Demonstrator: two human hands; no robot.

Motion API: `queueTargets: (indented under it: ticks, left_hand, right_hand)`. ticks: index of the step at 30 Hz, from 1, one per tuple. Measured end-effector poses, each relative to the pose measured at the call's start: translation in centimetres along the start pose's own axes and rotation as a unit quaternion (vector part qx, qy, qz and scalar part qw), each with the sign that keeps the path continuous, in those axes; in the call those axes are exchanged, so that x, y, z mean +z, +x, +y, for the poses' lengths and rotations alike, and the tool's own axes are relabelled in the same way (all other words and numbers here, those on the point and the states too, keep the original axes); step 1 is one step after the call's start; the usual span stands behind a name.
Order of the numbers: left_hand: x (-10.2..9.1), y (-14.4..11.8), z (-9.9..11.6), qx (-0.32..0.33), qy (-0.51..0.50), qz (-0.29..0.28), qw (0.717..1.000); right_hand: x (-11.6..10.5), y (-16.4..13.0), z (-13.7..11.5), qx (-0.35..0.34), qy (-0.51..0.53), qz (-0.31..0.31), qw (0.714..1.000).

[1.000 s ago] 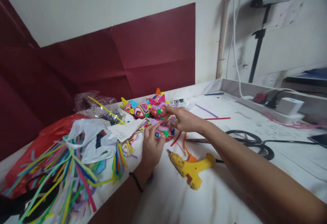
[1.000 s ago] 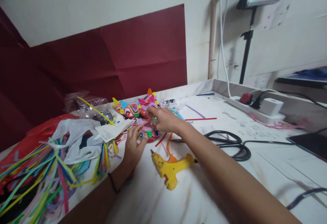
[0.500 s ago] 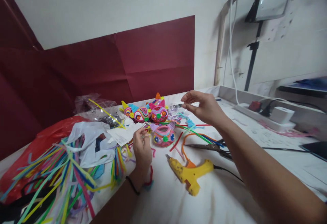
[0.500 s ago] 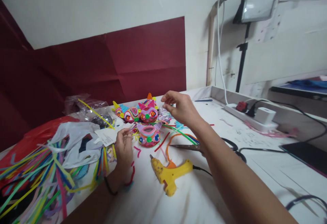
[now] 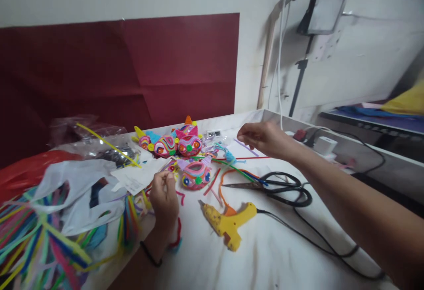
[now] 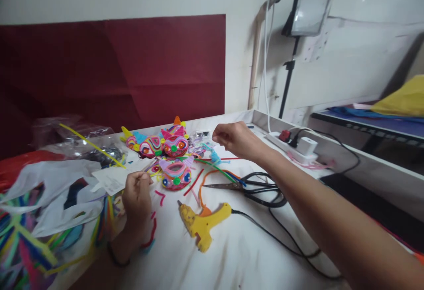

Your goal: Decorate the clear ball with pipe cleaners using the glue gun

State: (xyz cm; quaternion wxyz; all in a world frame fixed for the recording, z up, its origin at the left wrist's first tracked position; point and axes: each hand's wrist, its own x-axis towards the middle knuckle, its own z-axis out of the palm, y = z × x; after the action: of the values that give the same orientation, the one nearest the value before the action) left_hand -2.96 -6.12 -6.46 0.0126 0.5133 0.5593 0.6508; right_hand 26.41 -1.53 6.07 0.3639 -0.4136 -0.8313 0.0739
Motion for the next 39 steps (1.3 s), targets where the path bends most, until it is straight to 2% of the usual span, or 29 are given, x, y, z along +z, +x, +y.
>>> queueTargets:
  ticks: [5, 9, 13, 20, 25, 30, 35, 39]
  left_hand:
    - [-0.2, -0.7, 0.8, 0.048, 0.002, -0.042, 0.998]
    - [-0.7, -0.9, 2.7, 0.081, 0.018, -0.066, 0.994]
    - [-0.9, -0.9, 4.8, 0.093, -0.001, -0.103, 0.99]
    - [-1.9, -1.1, 8.4, 0.06, -0.04, -0.135, 0.988]
    - [-3.2, -0.5, 10.2, 0.069, -0.012, -0.153, 0.986]
    - [-4.5, 0.7, 9.7, 0.1, 0.039, -0.156, 0.982]
    - [-6.1, 2.3, 9.5, 0.129, 0.088, -0.179, 0.971]
    - [-6.3, 3.9, 9.8, 0.149, 0.097, -0.226, 0.958]
  right_hand:
    - [0.2, -1.0, 4.3, 0.019, -0.092, -0.161, 0.982]
    - [1.6, -1.9, 6.3, 0.007, -0.102, -0.202, 0.974]
    - [4.3, -1.8, 5.9, -0.04, -0.096, -0.225, 0.969]
    - [10.1, -0.5, 4.0, -0.138, -0.127, -0.269, 0.945]
    - [11.9, 0.1, 4.0, -0.186, -0.18, -0.277, 0.925]
    - [11.3, 0.4, 3.7, -0.231, -0.213, -0.27, 0.91]
    - [8.5, 0.1, 3.4, -0.295, -0.244, -0.227, 0.896]
    - [5.9, 0.2, 2.7, -0.293, -0.155, -0.222, 0.917]
